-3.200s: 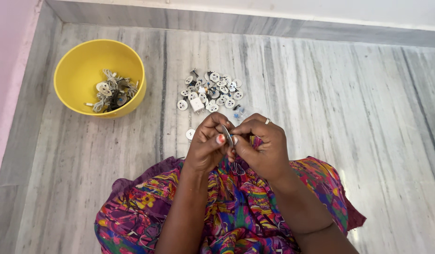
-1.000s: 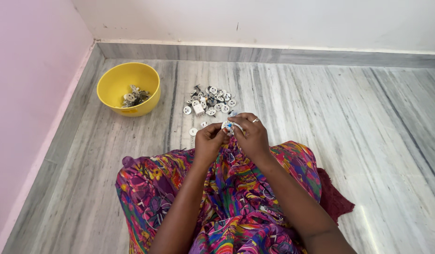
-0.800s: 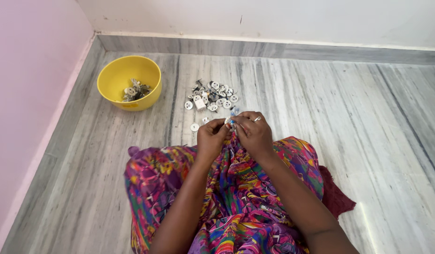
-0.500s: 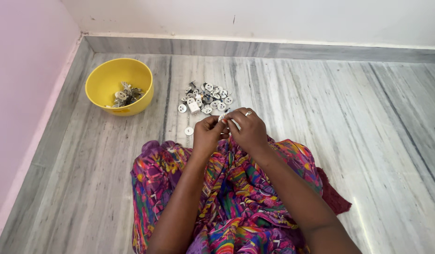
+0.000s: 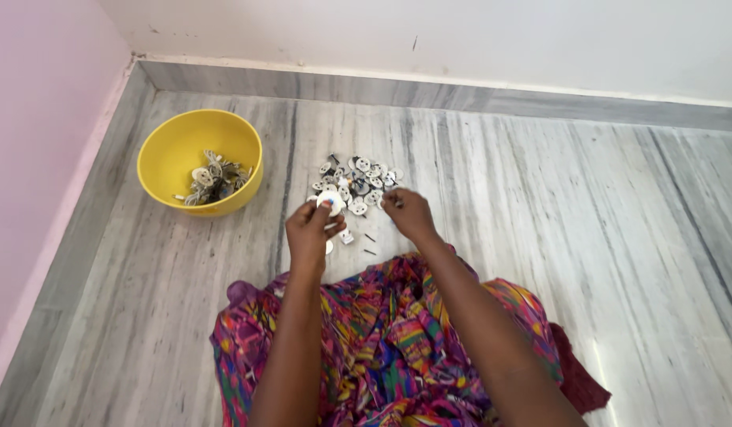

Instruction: The person sits on the floor and assembles small electronic components by hand. They pick up circular printed circuit boards and pins, insert the pins into the boards, and place the assembled units into a yellow bowl.

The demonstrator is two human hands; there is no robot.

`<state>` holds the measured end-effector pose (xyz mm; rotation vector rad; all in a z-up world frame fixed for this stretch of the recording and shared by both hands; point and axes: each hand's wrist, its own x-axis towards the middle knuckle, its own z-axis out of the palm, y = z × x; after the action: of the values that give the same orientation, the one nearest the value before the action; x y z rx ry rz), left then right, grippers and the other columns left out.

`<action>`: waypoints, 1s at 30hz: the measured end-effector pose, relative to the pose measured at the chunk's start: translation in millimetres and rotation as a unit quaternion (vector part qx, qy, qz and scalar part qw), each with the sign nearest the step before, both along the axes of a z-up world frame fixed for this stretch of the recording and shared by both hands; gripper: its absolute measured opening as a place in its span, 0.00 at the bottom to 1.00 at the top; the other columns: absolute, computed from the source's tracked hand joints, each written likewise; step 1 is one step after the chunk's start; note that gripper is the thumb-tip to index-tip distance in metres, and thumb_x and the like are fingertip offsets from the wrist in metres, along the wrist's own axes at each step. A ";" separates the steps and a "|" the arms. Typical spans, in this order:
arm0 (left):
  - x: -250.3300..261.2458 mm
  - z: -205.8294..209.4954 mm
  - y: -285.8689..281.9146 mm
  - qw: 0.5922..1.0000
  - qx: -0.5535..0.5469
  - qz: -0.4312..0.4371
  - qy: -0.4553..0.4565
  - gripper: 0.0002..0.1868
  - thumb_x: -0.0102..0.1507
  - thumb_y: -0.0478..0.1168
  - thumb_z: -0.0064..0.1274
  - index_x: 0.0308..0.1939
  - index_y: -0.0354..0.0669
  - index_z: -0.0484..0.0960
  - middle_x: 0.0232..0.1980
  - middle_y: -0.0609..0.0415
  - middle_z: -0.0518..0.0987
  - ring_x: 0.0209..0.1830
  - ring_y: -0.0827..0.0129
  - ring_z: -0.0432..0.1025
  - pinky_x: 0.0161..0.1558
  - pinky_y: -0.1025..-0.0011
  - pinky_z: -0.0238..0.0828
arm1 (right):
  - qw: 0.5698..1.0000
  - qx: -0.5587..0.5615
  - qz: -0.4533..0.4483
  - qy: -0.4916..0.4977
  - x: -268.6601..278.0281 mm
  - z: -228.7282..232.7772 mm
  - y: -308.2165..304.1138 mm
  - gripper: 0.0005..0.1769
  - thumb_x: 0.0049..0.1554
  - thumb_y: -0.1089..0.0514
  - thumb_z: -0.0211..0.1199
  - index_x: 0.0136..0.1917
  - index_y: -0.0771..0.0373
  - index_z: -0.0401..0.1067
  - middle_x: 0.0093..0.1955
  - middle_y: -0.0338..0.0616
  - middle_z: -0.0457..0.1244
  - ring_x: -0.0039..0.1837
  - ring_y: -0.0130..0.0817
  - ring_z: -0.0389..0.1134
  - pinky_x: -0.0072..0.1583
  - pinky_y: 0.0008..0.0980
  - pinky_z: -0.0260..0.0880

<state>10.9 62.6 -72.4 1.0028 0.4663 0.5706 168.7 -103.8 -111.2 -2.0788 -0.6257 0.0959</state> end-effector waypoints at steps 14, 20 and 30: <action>42.6 -55.6 14.9 0.998 -0.030 0.037 0.043 0.13 0.67 0.39 0.53 0.47 0.30 0.82 0.38 0.50 0.82 0.34 0.67 0.79 0.37 0.68 0.82 | 0.935 -0.339 0.031 0.102 49.8 -145.8 49.9 0.15 0.52 0.46 0.69 0.44 0.59 0.81 0.47 0.48 0.72 0.51 0.44 0.74 0.55 0.42 0.73; 44.6 -61.4 5.1 0.998 -0.043 0.012 0.040 0.15 0.68 0.40 0.53 0.49 0.29 0.82 0.40 0.50 0.82 0.35 0.67 0.79 0.38 0.69 0.81 | 0.884 -0.454 0.075 0.082 34.1 -150.7 55.2 0.13 0.52 0.48 0.70 0.47 0.56 0.81 0.50 0.48 0.72 0.53 0.47 0.73 0.52 0.46 0.74; 31.0 -43.1 -0.3 0.999 -0.033 0.013 0.022 0.16 0.68 0.39 0.53 0.51 0.26 0.82 0.41 0.48 0.84 0.36 0.67 0.80 0.40 0.69 0.83 | 0.973 -0.034 0.044 0.223 48.4 -46.6 29.9 0.06 0.55 0.61 0.68 0.45 0.66 0.77 0.39 0.47 0.70 0.39 0.30 0.69 0.42 0.29 0.71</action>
<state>41.9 62.2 -115.5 0.9490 0.5349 0.5526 217.1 -73.9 -157.8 -2.0008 -0.4407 0.6240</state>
